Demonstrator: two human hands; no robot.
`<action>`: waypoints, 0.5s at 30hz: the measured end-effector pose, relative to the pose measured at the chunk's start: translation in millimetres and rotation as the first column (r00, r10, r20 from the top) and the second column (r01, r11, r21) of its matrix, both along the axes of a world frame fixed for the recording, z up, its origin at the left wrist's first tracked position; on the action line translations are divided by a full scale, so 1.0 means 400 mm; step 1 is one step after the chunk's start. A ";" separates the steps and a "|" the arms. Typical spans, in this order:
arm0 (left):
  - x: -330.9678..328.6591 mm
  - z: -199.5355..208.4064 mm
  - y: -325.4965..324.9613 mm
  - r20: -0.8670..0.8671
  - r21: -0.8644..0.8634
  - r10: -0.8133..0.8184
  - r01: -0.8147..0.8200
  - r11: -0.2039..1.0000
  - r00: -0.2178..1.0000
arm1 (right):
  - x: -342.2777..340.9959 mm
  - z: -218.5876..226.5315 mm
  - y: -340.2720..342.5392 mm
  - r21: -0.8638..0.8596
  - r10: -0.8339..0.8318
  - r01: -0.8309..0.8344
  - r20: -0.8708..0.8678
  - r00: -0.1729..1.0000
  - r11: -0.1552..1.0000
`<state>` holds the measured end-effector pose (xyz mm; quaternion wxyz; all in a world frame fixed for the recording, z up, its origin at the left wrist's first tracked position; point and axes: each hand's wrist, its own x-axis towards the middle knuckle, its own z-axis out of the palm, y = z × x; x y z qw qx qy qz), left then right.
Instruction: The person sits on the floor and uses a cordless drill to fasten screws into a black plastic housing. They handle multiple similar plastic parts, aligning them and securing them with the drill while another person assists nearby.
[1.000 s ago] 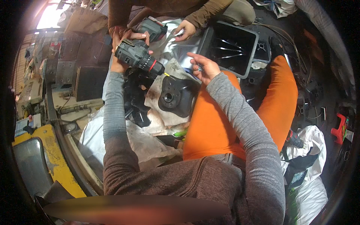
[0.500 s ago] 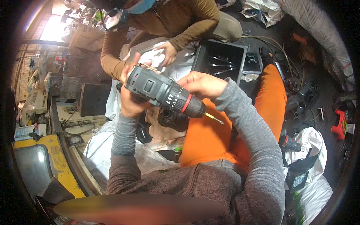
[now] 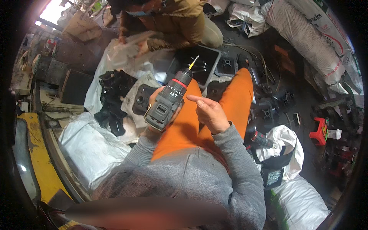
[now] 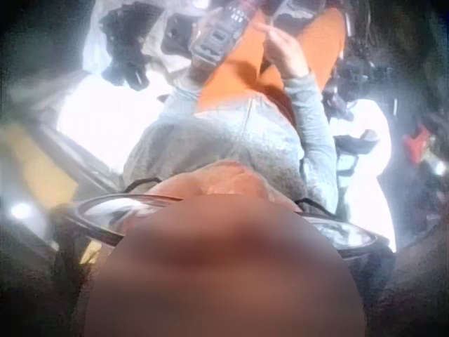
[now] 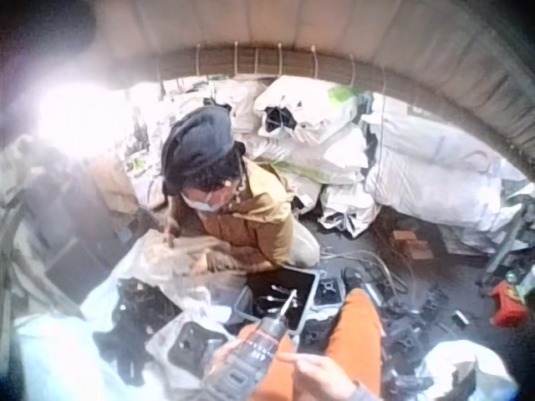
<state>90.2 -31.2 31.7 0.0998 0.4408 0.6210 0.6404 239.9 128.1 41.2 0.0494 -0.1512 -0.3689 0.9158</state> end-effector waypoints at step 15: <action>0.026 -0.025 -0.007 -0.249 0.012 -0.038 0.042 0.999 0.968 | -0.004 -0.002 -0.022 -0.106 -0.029 0.020 -0.080 0.996 0.994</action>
